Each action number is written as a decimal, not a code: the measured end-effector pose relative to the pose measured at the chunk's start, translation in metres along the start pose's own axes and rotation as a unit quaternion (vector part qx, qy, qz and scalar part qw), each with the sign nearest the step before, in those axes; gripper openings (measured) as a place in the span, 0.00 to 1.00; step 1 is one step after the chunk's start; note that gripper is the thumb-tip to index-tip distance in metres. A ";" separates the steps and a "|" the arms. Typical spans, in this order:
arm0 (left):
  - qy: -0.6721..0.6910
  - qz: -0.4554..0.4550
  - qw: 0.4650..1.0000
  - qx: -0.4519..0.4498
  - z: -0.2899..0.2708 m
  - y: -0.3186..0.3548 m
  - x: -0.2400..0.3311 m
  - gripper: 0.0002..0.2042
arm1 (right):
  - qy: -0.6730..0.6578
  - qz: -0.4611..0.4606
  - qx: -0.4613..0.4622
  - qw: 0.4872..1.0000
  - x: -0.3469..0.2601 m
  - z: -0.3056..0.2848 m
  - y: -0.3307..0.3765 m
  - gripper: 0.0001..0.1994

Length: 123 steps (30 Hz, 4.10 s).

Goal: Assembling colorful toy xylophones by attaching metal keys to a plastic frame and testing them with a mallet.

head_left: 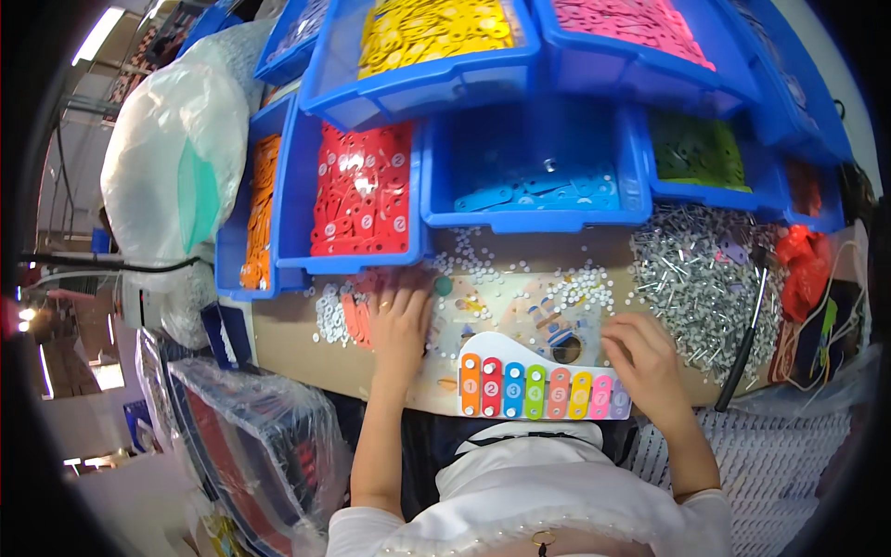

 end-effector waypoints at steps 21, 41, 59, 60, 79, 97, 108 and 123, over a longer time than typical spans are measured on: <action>0.372 0.254 0.892 -0.038 0.047 -0.074 0.073 0.06 | 0.064 0.014 -0.196 0.978 -0.038 0.009 0.040 0.34; 0.459 0.313 0.831 -0.018 0.069 -0.064 0.163 0.10 | 0.135 0.074 -0.076 0.985 -0.028 -0.034 0.123 0.40; 0.203 -0.003 0.979 0.012 -0.024 0.142 0.024 0.11 | 0.126 -0.010 -0.131 0.983 -0.008 -0.026 0.081 0.38; 0.156 0.009 0.988 -0.007 -0.036 0.155 0.019 0.09 | 0.120 -0.024 -0.140 0.983 -0.008 -0.024 0.076 0.38; 0.038 -0.144 0.974 0.168 0.074 -0.053 0.085 0.20 | 0.158 -0.010 -0.088 0.984 -0.012 -0.022 0.073 0.40; 0.038 -0.210 0.976 -0.051 -0.024 0.209 0.013 0.11 | 0.134 -0.087 -0.193 0.968 -0.008 -0.014 -0.002 0.38; 0.222 -0.272 0.935 0.053 -0.075 0.100 -0.011 0.05 | 0.119 -0.131 -0.195 0.965 -0.011 0.036 -0.031 0.38; 0.246 -0.040 0.968 -0.010 -0.022 0.028 -0.005 0.22 | 0.170 -0.056 -0.197 0.964 -0.030 0.044 -0.011 0.42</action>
Point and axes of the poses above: each hand's wrist, its own y-axis away from the middle knuckle, its own z-axis out of the palm, x = y × z, the point moved 1 cm from there along -y, towards the middle knuckle, and after that the axes turned 9 degrees about x, right-handed, at the moved point
